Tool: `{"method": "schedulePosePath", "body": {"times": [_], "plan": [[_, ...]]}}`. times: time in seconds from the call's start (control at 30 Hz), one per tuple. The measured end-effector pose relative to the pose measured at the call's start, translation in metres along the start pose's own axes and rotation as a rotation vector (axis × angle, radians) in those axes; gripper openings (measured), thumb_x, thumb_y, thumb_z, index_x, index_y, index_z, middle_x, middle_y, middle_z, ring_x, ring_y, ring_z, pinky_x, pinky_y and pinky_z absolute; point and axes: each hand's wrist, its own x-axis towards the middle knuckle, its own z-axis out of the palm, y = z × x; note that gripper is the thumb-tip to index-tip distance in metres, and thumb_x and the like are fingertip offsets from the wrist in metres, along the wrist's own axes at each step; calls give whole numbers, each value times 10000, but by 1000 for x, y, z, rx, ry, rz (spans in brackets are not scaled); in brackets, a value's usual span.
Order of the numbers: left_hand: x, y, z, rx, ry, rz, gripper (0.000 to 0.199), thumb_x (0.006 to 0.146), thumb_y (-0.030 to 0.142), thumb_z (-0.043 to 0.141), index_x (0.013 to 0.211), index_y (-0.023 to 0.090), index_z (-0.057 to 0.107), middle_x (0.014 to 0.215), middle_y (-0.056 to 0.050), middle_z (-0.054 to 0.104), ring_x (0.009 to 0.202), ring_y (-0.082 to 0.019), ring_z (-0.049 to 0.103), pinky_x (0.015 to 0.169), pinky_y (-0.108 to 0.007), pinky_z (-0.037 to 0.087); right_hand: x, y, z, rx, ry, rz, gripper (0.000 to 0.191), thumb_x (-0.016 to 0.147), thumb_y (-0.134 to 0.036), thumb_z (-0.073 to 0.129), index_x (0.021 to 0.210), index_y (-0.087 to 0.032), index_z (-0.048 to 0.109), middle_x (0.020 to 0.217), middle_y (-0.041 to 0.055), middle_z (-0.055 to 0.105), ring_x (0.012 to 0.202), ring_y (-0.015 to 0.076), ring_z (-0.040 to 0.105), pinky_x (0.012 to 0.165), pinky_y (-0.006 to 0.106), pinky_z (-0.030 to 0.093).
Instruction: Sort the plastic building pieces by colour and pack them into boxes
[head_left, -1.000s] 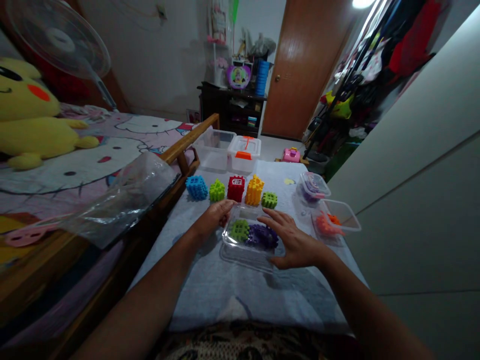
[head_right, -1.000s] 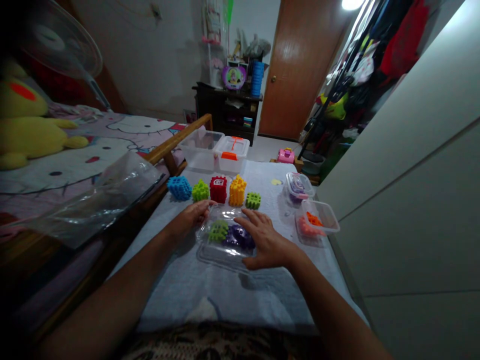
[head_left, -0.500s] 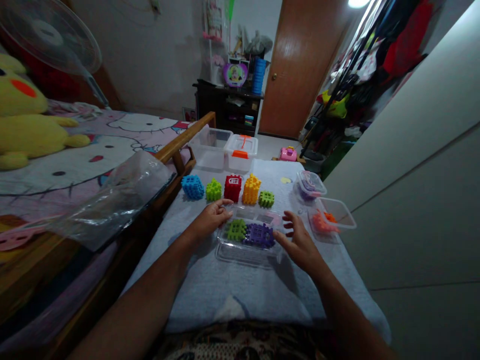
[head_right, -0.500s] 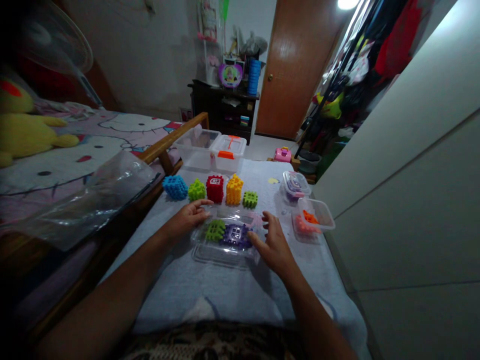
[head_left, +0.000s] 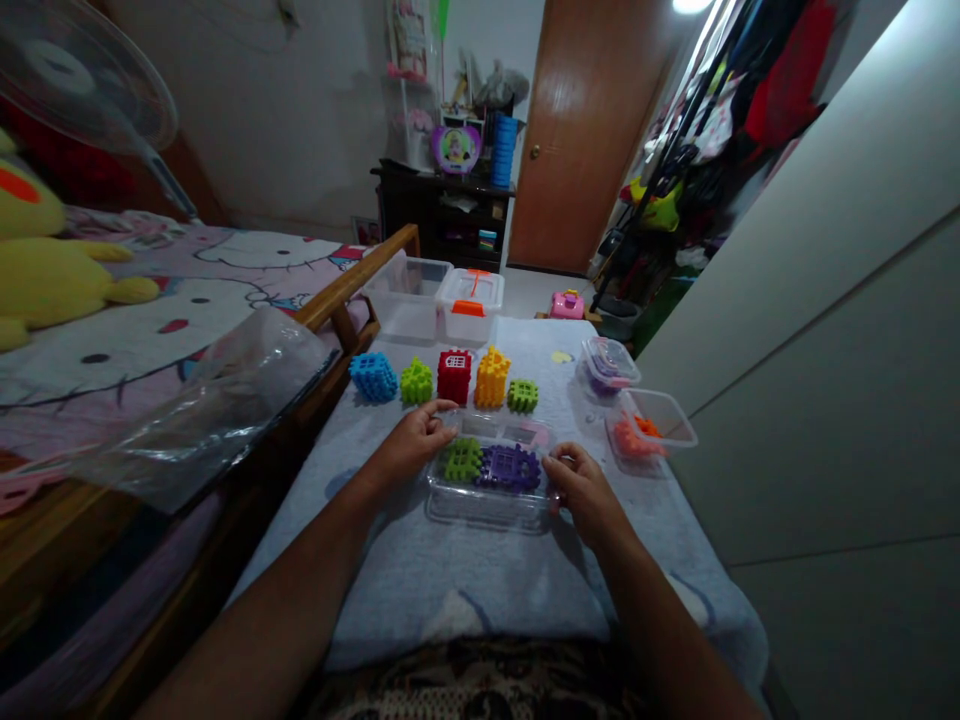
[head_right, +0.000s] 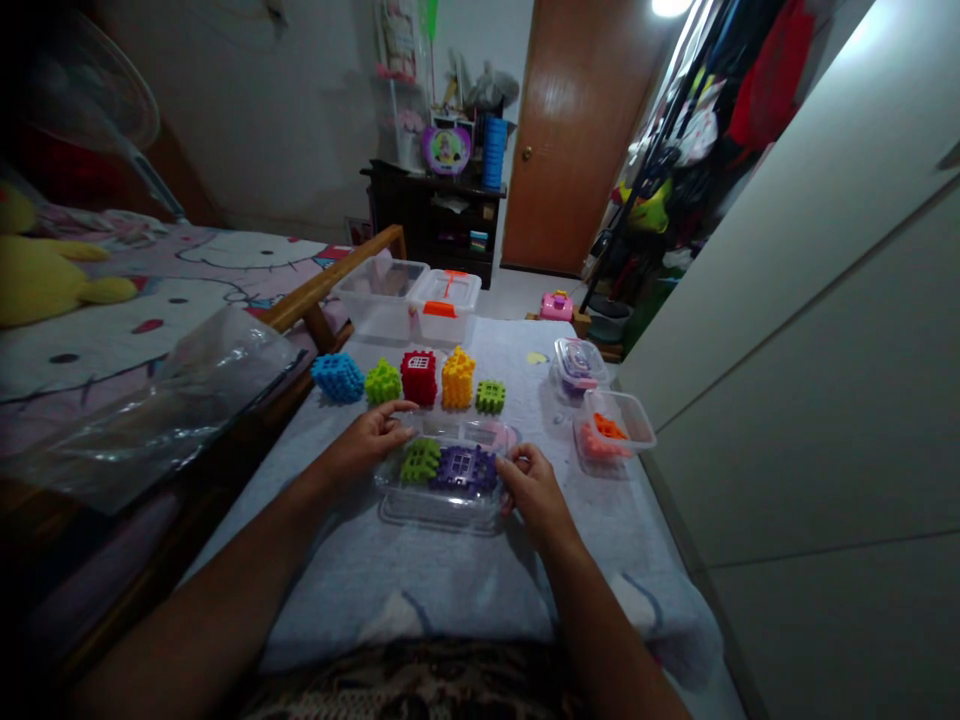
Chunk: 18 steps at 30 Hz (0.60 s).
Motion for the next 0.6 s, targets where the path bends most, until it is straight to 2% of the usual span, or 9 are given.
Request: {"method": "schedulePosePath", "body": {"times": [0.27, 0.43, 0.53, 0.6], "plan": [[-8, 9, -2, -56, 39, -101, 492, 708, 424, 700, 1104, 178, 544, 533, 77, 442, 484, -120, 415, 491, -250, 306, 0, -7, 0, -6, 3, 61, 475, 582, -516, 776, 780, -231, 451, 502, -128, 452, 359, 74, 435, 322, 198, 388], [-20, 11, -6, -77, 60, -175, 365, 642, 448, 714, 842, 192, 547, 532, 67, 476, 472, -112, 424, 476, -242, 301, 4, -13, -2, 7, -24, 126, 407, 613, -515, 736, 697, -217, 472, 511, -92, 481, 396, 74, 441, 351, 203, 386], [-23, 10, -5, -93, 50, -195, 322, 636, 445, 706, 662, 186, 517, 526, 54, 453, 472, -97, 396, 479, -239, 285, 8, -17, -3, 25, -51, 191, 341, 599, -455, 731, 664, -200, 514, 550, -67, 512, 445, 78, 458, 378, 210, 390], [-23, 11, -3, -127, 50, -202, 320, 639, 434, 706, 616, 183, 510, 542, 47, 449, 493, -96, 398, 489, -238, 291, 10, -20, -4, 42, -67, 220, 306, 581, -406, 739, 652, -190, 535, 569, -58, 530, 477, 81, 478, 414, 215, 406]]}}
